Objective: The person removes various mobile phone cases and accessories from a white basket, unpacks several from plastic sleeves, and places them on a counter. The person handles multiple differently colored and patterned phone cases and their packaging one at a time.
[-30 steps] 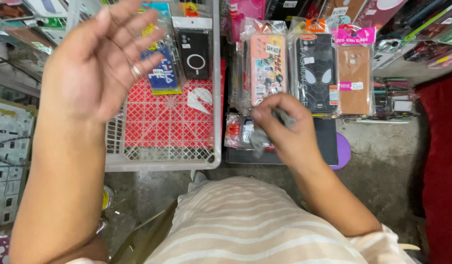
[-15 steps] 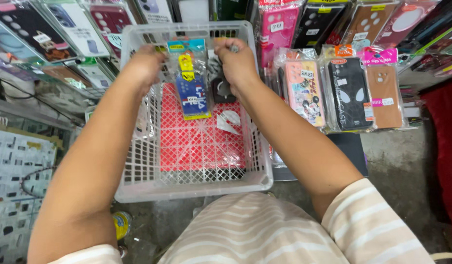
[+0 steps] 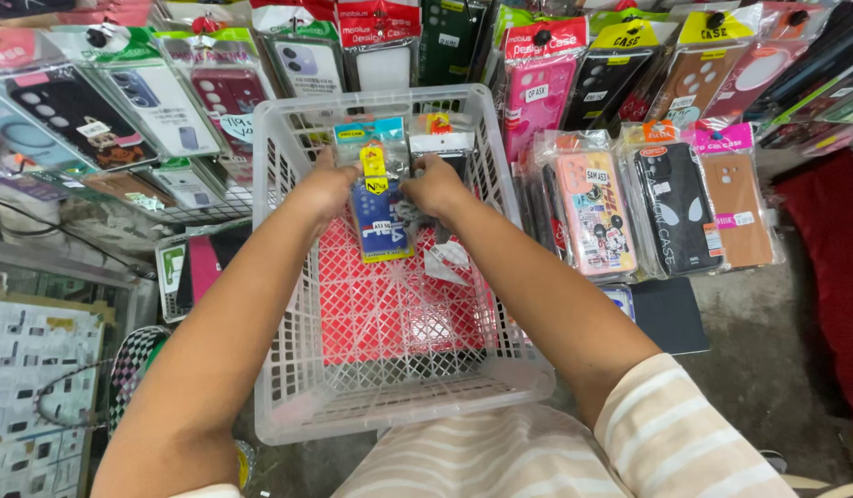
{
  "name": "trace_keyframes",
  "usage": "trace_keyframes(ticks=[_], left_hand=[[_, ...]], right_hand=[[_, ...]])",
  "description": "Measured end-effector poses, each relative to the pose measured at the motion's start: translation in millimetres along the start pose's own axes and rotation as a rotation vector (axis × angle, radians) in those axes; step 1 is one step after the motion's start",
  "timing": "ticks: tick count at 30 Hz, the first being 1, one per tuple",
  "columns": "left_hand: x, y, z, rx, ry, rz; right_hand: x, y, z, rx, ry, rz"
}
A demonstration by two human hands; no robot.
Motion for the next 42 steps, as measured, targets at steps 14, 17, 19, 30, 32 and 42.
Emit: trace_keyframes(ticks=[14,17,19,30,32,42], left_hand=[[10.8,27.6,-44.6,0.037,0.191,-0.247],[25.3,23.4,-71.5,0.076,0.236,-0.221],[40.5,22.3,-93.7,0.049,0.34,-0.287],[128.2,76.7,-239.8,-0.023,0.709,-0.424],[139.9,96.3,-270.8,-0.234,0.722,-0.35],[135.2,219.1,-315.7,-0.687,0.433,-0.55]], right_hand=[[-2.7,-0.7,-17.9,-0.104,-0.24,0.138],[-30.9,-24.7,-47.0,-0.105,-0.156,0.175],[-49.7,-42.5,-69.1,-0.101,-0.301,0.184],[-100.6,-161.5,-229.6,-0.179,-0.829,0.384],[-95.7,-186.4,-258.2,-0.177,-0.897,0.34],[-22.9,-255.6,-348.3,-0.217,-0.747,0.196]])
Point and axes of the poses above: each hand's wrist, its own z-axis towards the middle knuckle, its own y-axis out of the palm, x = y × z, the point moved 1 cm from there along z, towards the middle knuckle, and after that the axes turned 7 degrees about -x, right-handed, at the moved point
